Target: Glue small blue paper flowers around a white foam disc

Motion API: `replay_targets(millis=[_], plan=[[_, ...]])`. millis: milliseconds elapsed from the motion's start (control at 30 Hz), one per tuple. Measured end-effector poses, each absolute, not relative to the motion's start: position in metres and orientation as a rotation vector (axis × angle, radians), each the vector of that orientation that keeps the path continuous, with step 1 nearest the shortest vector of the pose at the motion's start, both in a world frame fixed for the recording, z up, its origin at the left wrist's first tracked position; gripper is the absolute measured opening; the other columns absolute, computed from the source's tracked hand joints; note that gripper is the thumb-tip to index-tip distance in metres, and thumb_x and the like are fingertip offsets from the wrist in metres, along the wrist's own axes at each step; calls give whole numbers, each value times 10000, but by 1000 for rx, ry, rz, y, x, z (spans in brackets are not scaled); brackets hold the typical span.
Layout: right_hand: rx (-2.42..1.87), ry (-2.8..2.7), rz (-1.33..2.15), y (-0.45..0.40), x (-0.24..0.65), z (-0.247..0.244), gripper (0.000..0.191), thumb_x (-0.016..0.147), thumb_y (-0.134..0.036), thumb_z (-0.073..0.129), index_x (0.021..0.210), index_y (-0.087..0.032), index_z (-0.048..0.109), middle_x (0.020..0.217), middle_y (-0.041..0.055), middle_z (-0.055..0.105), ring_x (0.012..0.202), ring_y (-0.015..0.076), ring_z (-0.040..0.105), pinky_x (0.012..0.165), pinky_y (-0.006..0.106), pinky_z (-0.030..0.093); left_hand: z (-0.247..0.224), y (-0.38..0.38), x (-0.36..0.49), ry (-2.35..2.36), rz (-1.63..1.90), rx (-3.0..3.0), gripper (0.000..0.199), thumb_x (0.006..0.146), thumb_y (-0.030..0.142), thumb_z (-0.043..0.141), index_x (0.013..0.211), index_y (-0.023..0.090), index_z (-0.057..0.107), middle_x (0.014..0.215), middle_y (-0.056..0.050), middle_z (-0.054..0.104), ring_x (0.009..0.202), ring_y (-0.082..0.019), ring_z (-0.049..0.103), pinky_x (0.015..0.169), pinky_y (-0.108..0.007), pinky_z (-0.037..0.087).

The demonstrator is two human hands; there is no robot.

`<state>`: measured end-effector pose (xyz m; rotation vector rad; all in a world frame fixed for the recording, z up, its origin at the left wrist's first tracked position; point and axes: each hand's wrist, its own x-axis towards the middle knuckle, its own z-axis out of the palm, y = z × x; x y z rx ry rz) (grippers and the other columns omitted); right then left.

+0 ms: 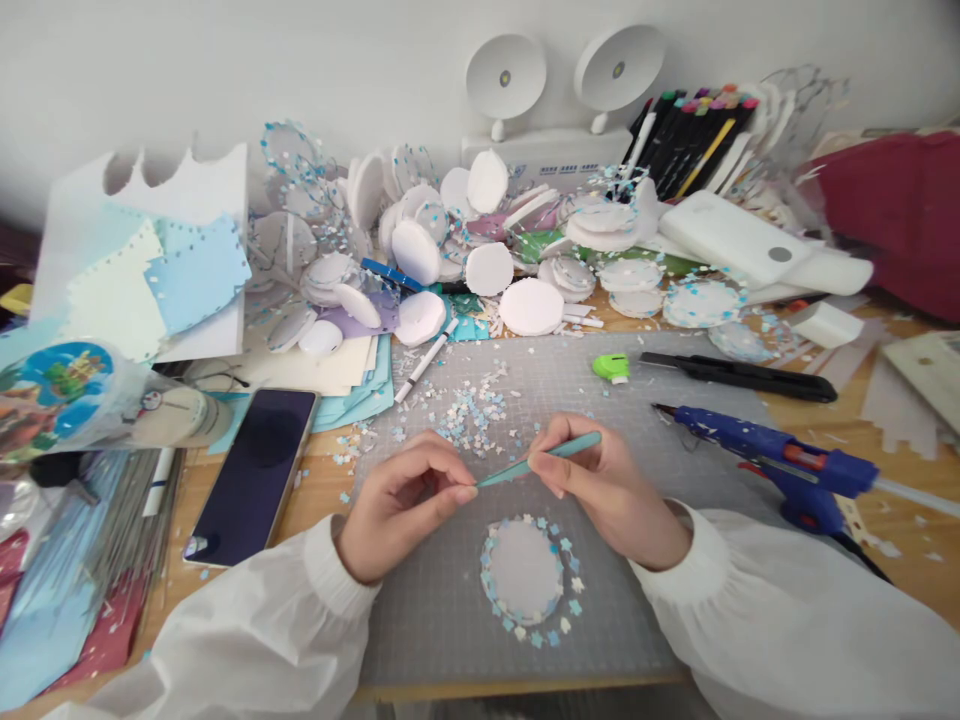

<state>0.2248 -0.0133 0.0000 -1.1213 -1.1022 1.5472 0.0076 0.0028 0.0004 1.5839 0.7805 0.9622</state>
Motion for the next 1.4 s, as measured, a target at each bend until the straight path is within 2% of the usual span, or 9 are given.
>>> replay_targets(millis=[200, 300, 400, 567, 700, 867, 967, 1100, 1400], plan=[[-1087, -1058, 1555, -14, 226, -3, 256, 789, -371, 711, 709, -201, 537, 535, -60, 500, 528, 95, 435, 533, 258, 318, 3, 3, 7, 847, 912, 1519, 121, 879, 222, 600, 785, 146, 609, 747, -23, 533, 688, -121, 507, 636, -234, 419], [-1064, -1023, 1567, -14, 228, -4, 239, 799, -354, 711, 723, -204, 541, 541, -65, 500, 546, 87, 425, 552, 258, 300, 3, 2, 7, 866, 868, 1405, 168, 918, 276, 545, 814, 147, 570, 729, -2, 508, 613, -92, 483, 590, -217, 405], [-1043, -995, 1569, -13, 229, -5, 226, 795, -342, 720, 736, -206, 550, 555, -68, 507, 539, 76, 415, 550, 257, 283, 3, 2, 7, 861, 842, 1363, 197, 939, 310, 508, 843, 145, 561, 698, 6, 513, 614, -91, 489, 608, -215, 414], [-1020, -1005, 1555, -12, 228, -4, 211, 800, -332, 718, 738, -205, 561, 569, -67, 518, 536, 69, 426, 544, 250, 293, 4, 2, 7, 868, 843, 1348, 199, 913, 310, 556, 820, 136, 584, 708, -2, 535, 621, -86, 499, 609, -205, 426], [-1025, -1035, 1521, -16, 226, -4, 205, 800, -320, 719, 738, -205, 562, 620, -62, 551, 537, 62, 444, 532, 241, 313, 3, 3, 7, 902, 847, 1277, 188, 863, 295, 632, 776, 129, 615, 675, 2, 550, 578, -71, 484, 561, -181, 424], [-1041, -1069, 1510, -18, 225, -7, 185, 811, -299, 709, 748, -213, 559, 584, -65, 524, 561, 77, 458, 549, 244, 336, 1, 4, 6, 866, 850, 1174, 132, 804, 243, 704, 753, 127, 667, 680, -5, 588, 561, -59, 495, 522, -153, 427], [-1047, -1077, 1508, -18, 225, -7, 183, 813, -299, 707, 749, -213, 558, 587, -64, 527, 558, 76, 453, 544, 242, 330, -1, 3, 6, 843, 874, 1133, 67, 789, 199, 718, 823, 144, 702, 694, -7, 608, 582, -63, 518, 525, -146, 435], [-1056, -1086, 1515, -19, 225, -5, 187, 813, -304, 705, 742, -214, 558, 578, -61, 521, 565, 83, 454, 547, 245, 330, -1, 3, 6, 772, 920, 1116, 173, 773, 139, 725, 943, 165, 713, 714, -11, 628, 632, -82, 555, 546, -155, 453], [-1082, -1073, 1539, -18, 226, -7, 205, 802, -329, 715, 729, -214, 562, 564, -65, 503, 565, 86, 456, 559, 257, 320, -3, 1, 6, 704, 903, 1144, 178, 814, 90, 674, 962, 186, 699, 757, -14, 655, 687, -79, 589, 593, -145, 467]])
